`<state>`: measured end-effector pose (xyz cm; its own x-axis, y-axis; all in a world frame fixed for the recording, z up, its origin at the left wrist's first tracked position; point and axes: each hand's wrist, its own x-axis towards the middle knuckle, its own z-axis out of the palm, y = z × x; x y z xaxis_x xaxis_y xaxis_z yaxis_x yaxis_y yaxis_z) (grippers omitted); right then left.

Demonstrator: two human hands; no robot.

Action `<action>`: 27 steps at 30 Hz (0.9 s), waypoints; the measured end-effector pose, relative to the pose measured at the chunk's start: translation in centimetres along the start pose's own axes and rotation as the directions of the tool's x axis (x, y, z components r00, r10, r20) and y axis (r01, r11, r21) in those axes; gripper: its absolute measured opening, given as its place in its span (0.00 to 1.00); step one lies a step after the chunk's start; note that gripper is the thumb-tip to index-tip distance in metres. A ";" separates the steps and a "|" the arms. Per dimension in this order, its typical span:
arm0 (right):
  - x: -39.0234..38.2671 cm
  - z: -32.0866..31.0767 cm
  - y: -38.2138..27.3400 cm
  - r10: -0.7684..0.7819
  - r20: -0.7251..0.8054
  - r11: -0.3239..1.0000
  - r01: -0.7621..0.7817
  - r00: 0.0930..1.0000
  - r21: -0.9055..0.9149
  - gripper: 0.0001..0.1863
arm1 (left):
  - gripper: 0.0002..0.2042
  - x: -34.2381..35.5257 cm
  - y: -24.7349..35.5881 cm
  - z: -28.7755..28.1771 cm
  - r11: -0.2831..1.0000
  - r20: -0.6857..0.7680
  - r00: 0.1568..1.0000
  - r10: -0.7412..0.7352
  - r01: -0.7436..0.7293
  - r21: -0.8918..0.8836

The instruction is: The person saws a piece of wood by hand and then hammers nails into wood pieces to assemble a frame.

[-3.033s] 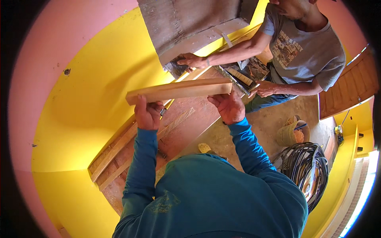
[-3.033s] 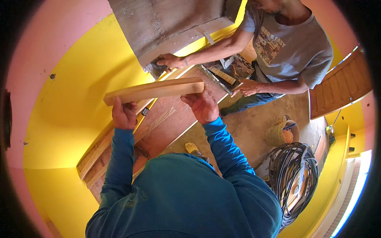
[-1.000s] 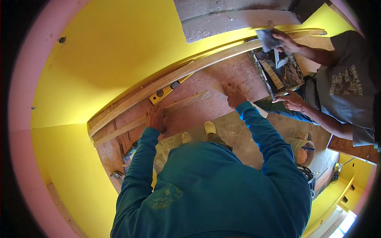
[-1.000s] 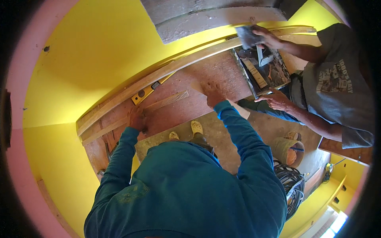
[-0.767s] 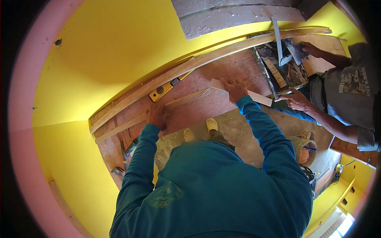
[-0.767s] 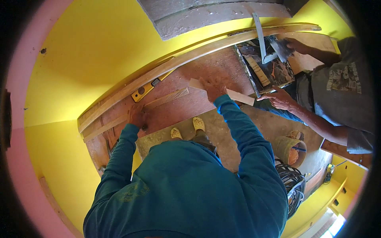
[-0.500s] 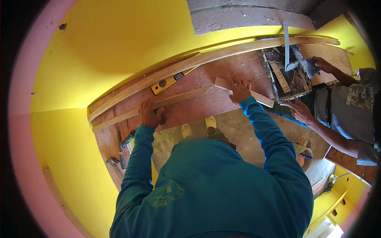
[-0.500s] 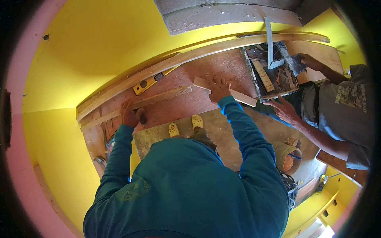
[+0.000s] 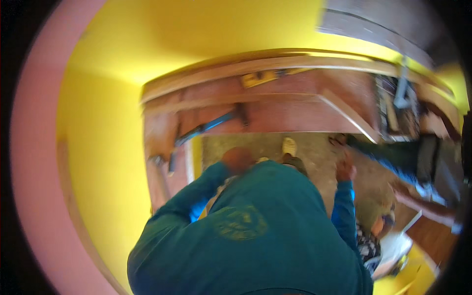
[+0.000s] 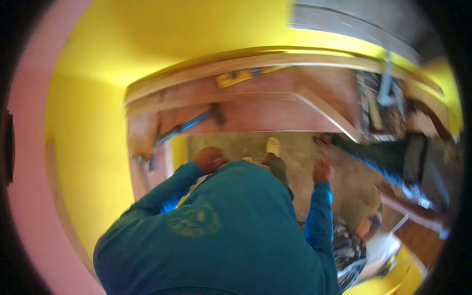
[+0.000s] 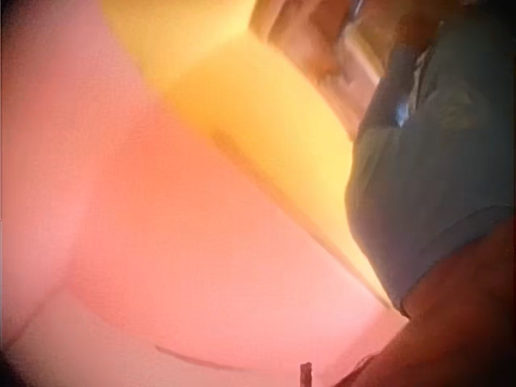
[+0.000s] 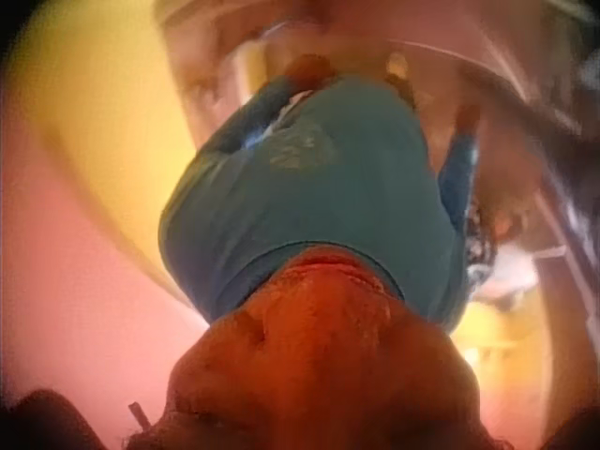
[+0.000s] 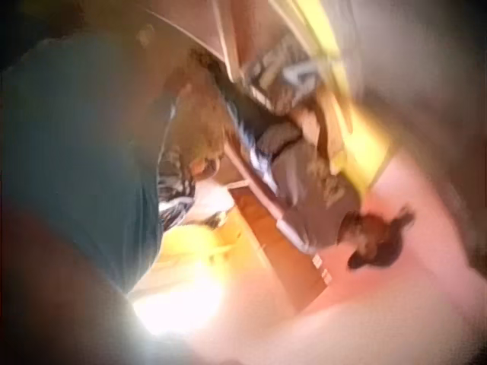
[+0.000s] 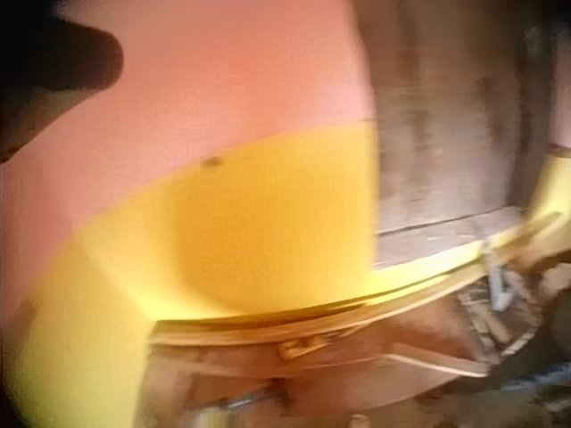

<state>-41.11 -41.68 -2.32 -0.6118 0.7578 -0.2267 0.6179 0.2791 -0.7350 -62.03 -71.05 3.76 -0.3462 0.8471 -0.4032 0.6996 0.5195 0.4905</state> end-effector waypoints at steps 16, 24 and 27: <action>-13.2 3.5 9.1 0.212 0.501 0.863 0.080 0.839 -0.499 0.09 | 0.08 -20.1 -14.0 5.6 0.838 -0.761 0.428 -0.487 0.476 -0.267; -10.5 4.2 8.0 -0.192 0.298 0.906 0.286 0.935 -0.312 0.09 | 0.23 -9.3 -16.2 1.6 0.946 -0.708 0.679 -0.194 0.321 0.048; -12.5 3.9 6.3 -0.042 0.425 0.810 0.280 0.904 -0.515 0.12 | 0.33 -6.5 -14.3 -0.4 0.871 -0.548 0.782 -0.298 0.457 0.179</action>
<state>-31.48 -51.70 -6.67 -0.7890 0.4225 -0.4460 0.5838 0.7417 -0.3302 -70.07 -83.95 -0.35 -0.8214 0.5691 -0.0382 0.5631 0.8197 0.1047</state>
